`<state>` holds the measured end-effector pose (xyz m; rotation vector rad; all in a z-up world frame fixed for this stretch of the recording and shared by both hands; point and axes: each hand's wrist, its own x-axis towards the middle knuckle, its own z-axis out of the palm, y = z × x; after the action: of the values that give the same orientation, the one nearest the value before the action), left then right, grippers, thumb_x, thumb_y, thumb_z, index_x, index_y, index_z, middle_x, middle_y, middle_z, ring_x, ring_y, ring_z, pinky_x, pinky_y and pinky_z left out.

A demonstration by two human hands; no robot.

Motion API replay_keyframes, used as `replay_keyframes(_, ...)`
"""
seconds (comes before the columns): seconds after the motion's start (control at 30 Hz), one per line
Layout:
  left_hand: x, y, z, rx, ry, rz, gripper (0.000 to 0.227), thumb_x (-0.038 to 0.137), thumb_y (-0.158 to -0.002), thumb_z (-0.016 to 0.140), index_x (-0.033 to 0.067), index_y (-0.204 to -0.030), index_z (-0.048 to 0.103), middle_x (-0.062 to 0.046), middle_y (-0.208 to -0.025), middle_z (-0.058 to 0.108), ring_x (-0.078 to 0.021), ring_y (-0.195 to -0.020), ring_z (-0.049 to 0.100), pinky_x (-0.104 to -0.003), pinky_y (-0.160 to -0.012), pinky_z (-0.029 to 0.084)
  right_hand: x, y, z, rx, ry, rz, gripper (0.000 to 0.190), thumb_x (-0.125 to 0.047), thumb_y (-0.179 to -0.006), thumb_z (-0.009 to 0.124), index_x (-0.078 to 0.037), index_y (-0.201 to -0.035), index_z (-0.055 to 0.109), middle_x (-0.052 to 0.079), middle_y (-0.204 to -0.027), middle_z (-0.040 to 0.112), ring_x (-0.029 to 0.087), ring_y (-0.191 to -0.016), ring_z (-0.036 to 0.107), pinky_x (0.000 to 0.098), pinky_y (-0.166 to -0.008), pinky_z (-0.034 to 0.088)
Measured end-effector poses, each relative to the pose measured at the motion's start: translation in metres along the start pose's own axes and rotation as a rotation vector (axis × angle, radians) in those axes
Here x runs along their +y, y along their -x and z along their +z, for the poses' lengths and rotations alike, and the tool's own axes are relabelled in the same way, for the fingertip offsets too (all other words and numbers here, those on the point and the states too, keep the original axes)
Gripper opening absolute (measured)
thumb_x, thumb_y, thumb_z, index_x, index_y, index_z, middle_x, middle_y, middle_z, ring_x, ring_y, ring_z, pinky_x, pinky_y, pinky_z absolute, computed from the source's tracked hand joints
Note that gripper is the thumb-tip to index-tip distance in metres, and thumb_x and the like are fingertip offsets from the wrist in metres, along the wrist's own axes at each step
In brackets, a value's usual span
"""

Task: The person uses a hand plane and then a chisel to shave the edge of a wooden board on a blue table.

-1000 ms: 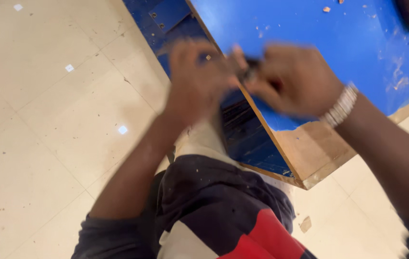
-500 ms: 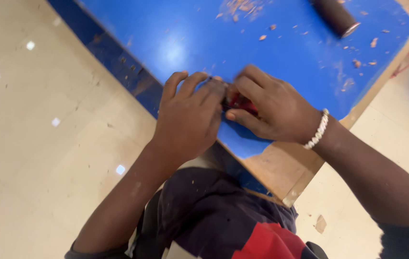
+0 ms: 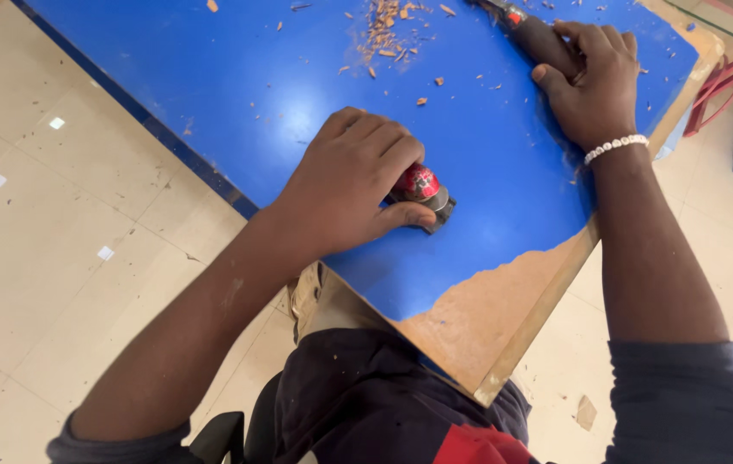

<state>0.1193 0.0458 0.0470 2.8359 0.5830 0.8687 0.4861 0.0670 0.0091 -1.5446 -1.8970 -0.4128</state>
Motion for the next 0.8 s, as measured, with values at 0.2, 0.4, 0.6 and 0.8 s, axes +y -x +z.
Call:
replay_keyframes(0.2, -0.013, -0.037, 0.027, 0.040, -0.044, -0.049, 0.054, 0.051, -0.085, 0.078, 0.0071, -0.114, 0.066, -0.011, -0.099, 0.068, -0.0315, -0.094, 0.062, -0.050, -0.084, 0.043, 0.007, 0.002, -0.009, 0.238, -0.404, 0.118, 0.031, 0.001, -0.086, 0.084, 0.003, -0.110, 0.064, 0.010, -0.098, 0.070, 0.022, -0.088, 0.068, 0.0356, -0.077, 0.056)
replay_keyframes(0.4, -0.041, -0.057, 0.048, 0.133, -0.370, -0.144, 0.036, 0.037, -0.094, 0.079, 0.0075, -0.110, 0.068, -0.011, -0.104, 0.066, -0.0316, -0.102, 0.062, -0.049, -0.083, 0.043, 0.038, 0.015, -0.004, 0.310, -0.860, 0.587, 0.014, 0.006, -0.093, 0.076, 0.001, -0.090, 0.063, 0.009, -0.079, 0.068, 0.017, -0.061, 0.069, 0.0283, -0.053, 0.055)
replay_keyframes(0.6, 0.012, -0.058, 0.060, 0.362, -0.339, 0.049, 0.026, 0.021, -0.086, 0.078, 0.0198, -0.111, 0.072, -0.006, -0.132, 0.060, -0.0294, -0.129, 0.048, -0.052, -0.106, 0.039, 0.078, 0.024, 0.023, 0.204, -0.749, 0.744, 0.017, -0.003, -0.097, 0.075, -0.008, -0.085, 0.063, 0.003, -0.070, 0.068, 0.011, -0.057, 0.066, 0.0236, -0.050, 0.052)
replay_keyframes(0.8, 0.056, -0.051, 0.077, -0.083, 0.211, 0.271, 0.061, 0.054, -0.095, 0.064, 0.0037, -0.130, 0.064, -0.019, -0.143, 0.054, -0.0363, -0.136, 0.043, -0.055, -0.110, 0.034, 0.090, 0.033, 0.016, 0.059, -0.900, 0.721, 0.014, -0.009, -0.106, 0.070, -0.007, -0.093, 0.067, 0.005, -0.079, 0.069, 0.012, -0.066, 0.066, 0.0252, -0.059, 0.051)
